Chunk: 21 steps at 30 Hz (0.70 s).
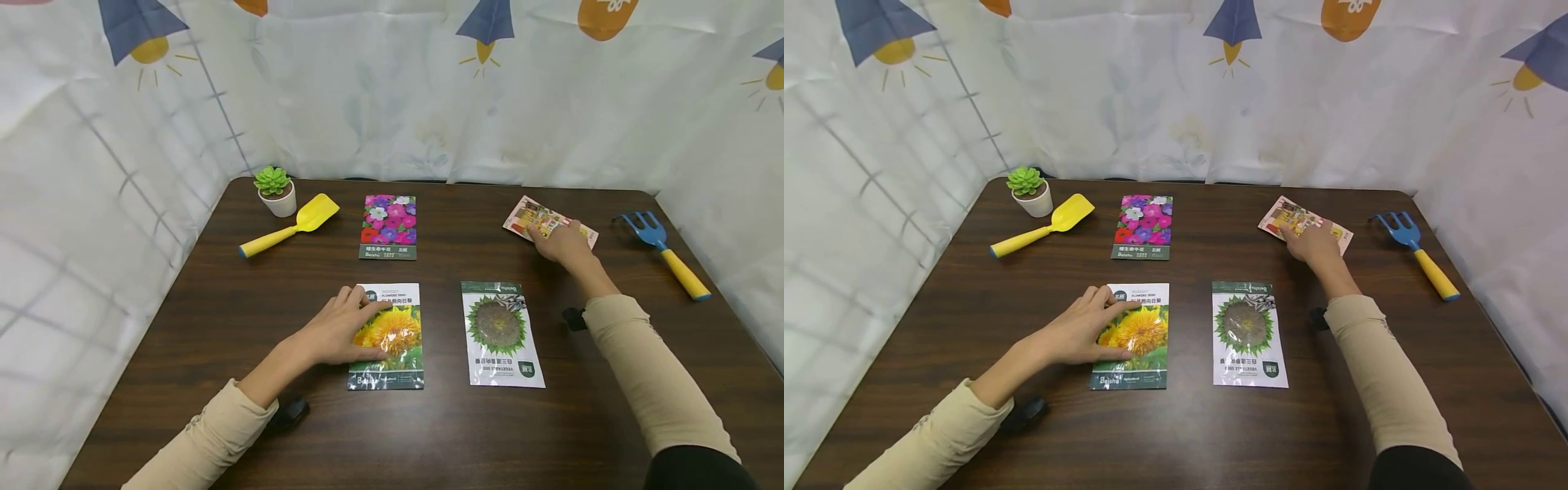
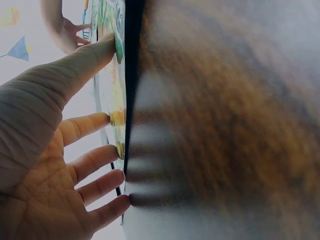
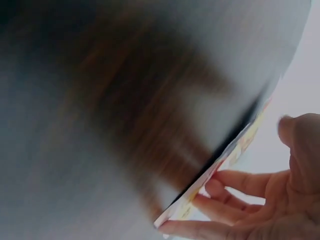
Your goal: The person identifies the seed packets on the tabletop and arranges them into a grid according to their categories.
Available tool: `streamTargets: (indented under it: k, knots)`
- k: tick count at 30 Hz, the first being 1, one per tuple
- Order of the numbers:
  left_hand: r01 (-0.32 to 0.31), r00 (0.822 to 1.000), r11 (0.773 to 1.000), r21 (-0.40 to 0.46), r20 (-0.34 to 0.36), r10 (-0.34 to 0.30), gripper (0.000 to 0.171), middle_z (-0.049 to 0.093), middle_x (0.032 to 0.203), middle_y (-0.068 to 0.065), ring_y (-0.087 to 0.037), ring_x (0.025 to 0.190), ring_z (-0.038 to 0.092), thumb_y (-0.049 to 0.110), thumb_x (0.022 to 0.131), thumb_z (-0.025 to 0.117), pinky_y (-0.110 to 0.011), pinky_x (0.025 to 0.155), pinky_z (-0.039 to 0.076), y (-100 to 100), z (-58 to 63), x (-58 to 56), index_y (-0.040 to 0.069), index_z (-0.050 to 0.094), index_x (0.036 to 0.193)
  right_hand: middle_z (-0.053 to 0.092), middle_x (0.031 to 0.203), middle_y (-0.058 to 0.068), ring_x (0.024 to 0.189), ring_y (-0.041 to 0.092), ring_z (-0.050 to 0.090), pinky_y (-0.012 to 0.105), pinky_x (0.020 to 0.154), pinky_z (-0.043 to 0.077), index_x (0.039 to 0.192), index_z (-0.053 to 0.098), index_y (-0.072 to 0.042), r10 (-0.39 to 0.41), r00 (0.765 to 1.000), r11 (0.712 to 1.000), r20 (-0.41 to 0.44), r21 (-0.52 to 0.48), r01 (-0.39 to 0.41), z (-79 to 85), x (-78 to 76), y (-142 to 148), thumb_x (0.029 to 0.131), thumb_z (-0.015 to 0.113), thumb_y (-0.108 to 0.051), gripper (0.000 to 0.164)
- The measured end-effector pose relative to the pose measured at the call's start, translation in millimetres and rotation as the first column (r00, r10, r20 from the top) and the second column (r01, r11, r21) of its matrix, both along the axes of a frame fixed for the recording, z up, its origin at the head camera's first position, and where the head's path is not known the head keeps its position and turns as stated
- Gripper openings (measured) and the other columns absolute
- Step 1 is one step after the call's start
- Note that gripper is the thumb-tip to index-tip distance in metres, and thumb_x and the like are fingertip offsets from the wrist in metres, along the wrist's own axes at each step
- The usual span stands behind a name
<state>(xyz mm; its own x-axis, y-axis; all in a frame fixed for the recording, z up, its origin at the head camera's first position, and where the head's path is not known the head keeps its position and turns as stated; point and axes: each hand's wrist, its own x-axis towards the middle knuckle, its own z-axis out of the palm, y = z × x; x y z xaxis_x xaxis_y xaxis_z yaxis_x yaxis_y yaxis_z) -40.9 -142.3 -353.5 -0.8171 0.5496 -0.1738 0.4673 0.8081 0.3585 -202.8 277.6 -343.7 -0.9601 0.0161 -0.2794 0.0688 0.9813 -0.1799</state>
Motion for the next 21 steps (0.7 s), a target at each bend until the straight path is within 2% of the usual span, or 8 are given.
streamTargets:
  k: [3,5,11,14,17,21]
  knots:
    - [0.006,1.000,1.000,0.006,-0.010,-0.006,0.085,0.045,0.117,-0.004,-0.026,0.110,0.039,0.060,0.084,0.077,-0.041,0.088,0.038,-0.1,-0.5,0.1,0.020,0.049,0.153,0.010,0.149,0.054,0.101,0.062,0.057,0.061,0.080,0.052,0.133,0.043,0.030,-0.058,0.998,0.998,0.017,0.013,0.058,-3.3,-6.9,-3.5,0.105,0.014,-0.061,0.100]
    - [0.007,1.000,1.000,0.008,-0.011,-0.007,0.085,0.045,0.116,-0.004,-0.025,0.109,0.038,0.060,0.084,0.077,-0.040,0.088,0.037,-0.2,-0.1,0.1,0.020,0.049,0.153,0.008,0.151,0.052,0.105,0.063,0.055,0.061,0.081,0.053,0.138,0.040,0.028,-0.096,0.995,0.995,0.009,0.024,0.096,-4.9,-10.3,-6.4,0.104,0.016,-0.065,0.102]
    - [0.008,1.000,1.000,0.006,-0.009,-0.008,0.085,0.045,0.118,-0.005,-0.026,0.111,0.038,0.060,0.084,0.077,-0.041,0.089,0.037,1.2,0.5,-0.5,0.020,0.048,0.153,0.026,0.143,0.048,0.102,0.058,0.057,0.059,0.079,0.053,0.138,0.040,0.027,-0.133,0.991,0.987,-0.035,0.086,0.135,-2.4,-10.3,-12.2,0.104,0.036,-0.060,0.093]
    - [0.002,1.000,1.000,0.002,-0.004,-0.002,0.085,0.046,0.120,-0.005,-0.027,0.114,0.038,0.061,0.083,0.077,-0.043,0.092,0.038,1.6,1.5,-1.2,0.020,0.048,0.153,0.029,0.138,0.045,0.112,0.059,0.050,0.062,0.085,0.050,0.140,0.035,0.027,-0.140,0.990,0.987,-0.025,0.069,0.142,-0.5,-10.1,-12.5,0.104,0.041,-0.058,0.092]
    - [-0.003,1.000,1.000,-0.001,0.004,0.003,0.086,0.046,0.120,-0.005,-0.027,0.113,0.038,0.061,0.083,0.077,-0.043,0.092,0.038,1.4,1.7,-1.8,0.021,0.049,0.153,0.026,0.139,0.045,0.117,0.060,0.045,0.065,0.092,0.047,0.140,0.033,0.027,-0.098,0.995,0.995,-0.001,0.028,0.098,1.0,-10.0,-8.8,0.104,0.047,-0.052,0.088]
    - [0.001,1.000,1.000,-0.007,0.008,-0.001,0.085,0.045,0.118,-0.005,-0.026,0.111,0.039,0.061,0.083,0.077,-0.042,0.090,0.038,0.3,0.0,-1.8,0.020,0.048,0.153,0.029,0.138,0.047,0.122,0.059,0.040,0.064,0.101,0.040,0.137,0.040,0.025,0.057,0.998,0.998,0.021,-0.010,-0.057,1.6,-10.2,2.5,0.104,0.056,-0.039,0.074]
